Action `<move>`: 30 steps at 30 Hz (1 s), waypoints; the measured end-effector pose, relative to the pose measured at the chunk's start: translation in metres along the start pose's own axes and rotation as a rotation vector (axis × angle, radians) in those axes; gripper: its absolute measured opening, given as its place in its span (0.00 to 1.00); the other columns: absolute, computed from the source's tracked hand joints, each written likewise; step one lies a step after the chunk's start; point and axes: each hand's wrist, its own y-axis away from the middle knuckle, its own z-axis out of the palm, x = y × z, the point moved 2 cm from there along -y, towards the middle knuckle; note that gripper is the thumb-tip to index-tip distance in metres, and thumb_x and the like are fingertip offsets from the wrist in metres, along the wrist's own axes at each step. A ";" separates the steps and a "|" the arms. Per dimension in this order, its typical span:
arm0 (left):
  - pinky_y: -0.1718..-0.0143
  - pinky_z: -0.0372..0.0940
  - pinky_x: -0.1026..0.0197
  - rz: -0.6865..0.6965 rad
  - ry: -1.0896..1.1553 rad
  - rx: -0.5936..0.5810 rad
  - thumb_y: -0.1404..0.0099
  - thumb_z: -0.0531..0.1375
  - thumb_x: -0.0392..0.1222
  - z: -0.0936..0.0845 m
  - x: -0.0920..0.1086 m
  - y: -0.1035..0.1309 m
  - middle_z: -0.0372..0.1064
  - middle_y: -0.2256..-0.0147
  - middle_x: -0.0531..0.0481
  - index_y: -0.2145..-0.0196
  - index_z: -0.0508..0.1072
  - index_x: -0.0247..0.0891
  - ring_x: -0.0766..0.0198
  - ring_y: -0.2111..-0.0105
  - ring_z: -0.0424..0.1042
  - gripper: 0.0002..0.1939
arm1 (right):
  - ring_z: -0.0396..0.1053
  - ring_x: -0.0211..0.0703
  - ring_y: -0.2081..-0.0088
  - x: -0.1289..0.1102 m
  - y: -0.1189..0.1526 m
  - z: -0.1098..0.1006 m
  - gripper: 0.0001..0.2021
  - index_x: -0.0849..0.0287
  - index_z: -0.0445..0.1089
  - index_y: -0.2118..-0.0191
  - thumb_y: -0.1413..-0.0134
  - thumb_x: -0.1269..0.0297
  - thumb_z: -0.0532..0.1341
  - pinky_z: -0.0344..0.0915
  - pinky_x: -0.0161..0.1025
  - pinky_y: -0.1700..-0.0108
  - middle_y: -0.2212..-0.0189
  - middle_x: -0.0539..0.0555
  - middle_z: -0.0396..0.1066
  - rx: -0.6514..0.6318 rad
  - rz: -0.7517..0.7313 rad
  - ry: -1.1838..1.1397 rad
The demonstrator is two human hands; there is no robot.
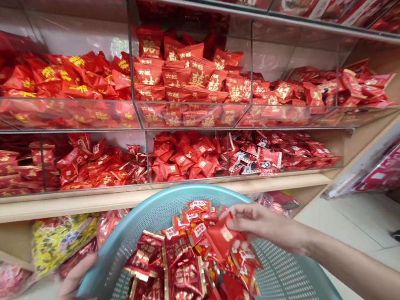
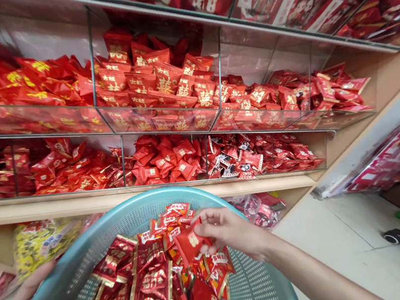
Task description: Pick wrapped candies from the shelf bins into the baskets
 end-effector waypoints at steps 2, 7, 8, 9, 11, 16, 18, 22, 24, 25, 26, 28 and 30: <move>0.73 0.72 0.63 0.032 -0.037 0.022 0.75 0.70 0.43 -0.001 -0.001 0.000 0.73 0.58 0.63 0.64 0.75 0.53 0.54 0.65 0.73 0.33 | 0.67 0.31 0.76 0.012 0.005 -0.006 0.15 0.61 0.63 0.68 0.54 0.54 0.64 0.62 0.30 0.74 0.77 0.46 0.65 -0.048 0.056 0.048; 0.73 0.72 0.62 0.062 -0.084 0.041 0.74 0.69 0.44 -0.002 0.000 -0.005 0.74 0.60 0.61 0.62 0.75 0.50 0.47 0.55 0.68 0.34 | 0.68 0.31 0.78 0.024 0.003 0.001 0.16 0.60 0.62 0.65 0.53 0.54 0.63 0.58 0.28 0.78 0.75 0.46 0.64 -0.152 0.111 0.099; 0.73 0.72 0.63 0.069 -0.094 0.051 0.75 0.69 0.44 -0.002 0.001 -0.005 0.73 0.59 0.61 0.62 0.75 0.50 0.46 0.53 0.67 0.34 | 0.68 0.30 0.78 0.025 0.001 0.006 0.16 0.59 0.61 0.66 0.53 0.53 0.62 0.57 0.27 0.79 0.75 0.45 0.63 -0.167 0.113 0.111; 0.73 0.72 0.64 0.078 -0.103 0.064 0.75 0.69 0.44 -0.001 0.003 -0.004 0.73 0.58 0.62 0.63 0.75 0.50 0.46 0.52 0.66 0.33 | 0.67 0.29 0.79 0.026 -0.001 0.010 0.15 0.59 0.61 0.66 0.52 0.53 0.62 0.56 0.27 0.79 0.74 0.45 0.63 -0.184 0.116 0.128; 0.72 0.72 0.64 0.093 -0.108 0.080 0.76 0.69 0.43 0.000 0.005 -0.003 0.72 0.58 0.62 0.64 0.75 0.49 0.46 0.52 0.66 0.33 | 0.65 0.27 0.81 0.028 -0.005 0.018 0.15 0.59 0.61 0.66 0.52 0.53 0.62 0.55 0.26 0.80 0.74 0.45 0.63 -0.232 0.131 0.168; 0.75 0.72 0.62 0.050 -0.029 0.068 0.76 0.70 0.43 0.005 0.005 0.002 0.75 0.63 0.60 0.63 0.74 0.49 0.52 0.66 0.73 0.35 | 0.62 0.26 0.82 0.033 -0.012 0.028 0.10 0.59 0.64 0.65 0.47 0.57 0.59 0.51 0.26 0.80 0.75 0.45 0.63 -0.361 0.109 0.308; 0.77 0.71 0.62 0.008 0.001 0.052 0.77 0.70 0.43 0.006 0.002 0.002 0.75 0.65 0.60 0.62 0.73 0.50 0.55 0.72 0.73 0.36 | 0.62 0.26 0.83 0.034 -0.015 0.030 0.07 0.58 0.64 0.64 0.46 0.60 0.56 0.49 0.26 0.81 0.75 0.45 0.63 -0.387 0.078 0.387; 0.75 0.71 0.61 0.033 -0.014 0.045 0.76 0.70 0.44 0.004 0.000 -0.001 0.75 0.65 0.61 0.63 0.74 0.52 0.52 0.68 0.73 0.35 | 0.64 0.29 0.81 0.031 -0.015 0.035 0.08 0.57 0.66 0.60 0.45 0.63 0.54 0.58 0.30 0.74 0.73 0.47 0.68 -0.249 -0.044 0.620; 0.73 0.72 0.59 0.072 -0.033 0.047 0.77 0.70 0.46 0.002 0.000 -0.003 0.75 0.64 0.60 0.65 0.75 0.52 0.48 0.62 0.72 0.33 | 0.68 0.35 0.73 0.027 -0.014 0.038 0.07 0.57 0.68 0.62 0.47 0.64 0.56 0.61 0.34 0.66 0.72 0.49 0.70 -0.110 -0.159 0.807; 0.72 0.72 0.58 0.092 -0.041 0.048 0.77 0.70 0.46 0.002 0.000 -0.003 0.75 0.64 0.60 0.66 0.75 0.53 0.47 0.61 0.71 0.32 | 0.68 0.38 0.70 0.025 -0.013 0.039 0.07 0.57 0.69 0.64 0.48 0.64 0.56 0.61 0.35 0.65 0.72 0.50 0.71 -0.059 -0.202 0.887; 0.71 0.72 0.57 0.106 -0.044 0.047 0.77 0.70 0.47 0.002 0.000 -0.004 0.75 0.64 0.60 0.67 0.76 0.53 0.46 0.60 0.71 0.32 | 0.68 0.41 0.68 0.024 -0.012 0.040 0.07 0.57 0.70 0.65 0.48 0.64 0.57 0.61 0.36 0.64 0.72 0.51 0.71 -0.027 -0.233 0.946; 0.71 0.72 0.55 0.107 -0.027 0.045 0.77 0.70 0.47 0.003 -0.001 -0.003 0.75 0.64 0.60 0.67 0.76 0.55 0.46 0.63 0.72 0.31 | 0.68 0.41 0.67 0.018 -0.011 0.041 0.07 0.56 0.71 0.66 0.47 0.63 0.56 0.61 0.36 0.66 0.73 0.51 0.71 0.001 -0.285 0.995; 0.74 0.72 0.55 0.071 -0.007 0.042 0.76 0.70 0.46 0.004 -0.003 -0.003 0.75 0.66 0.61 0.66 0.76 0.57 0.49 0.69 0.73 0.31 | 0.67 0.39 0.70 0.008 -0.012 0.038 0.09 0.56 0.71 0.65 0.44 0.63 0.53 0.60 0.35 0.67 0.74 0.51 0.71 0.034 -0.341 1.000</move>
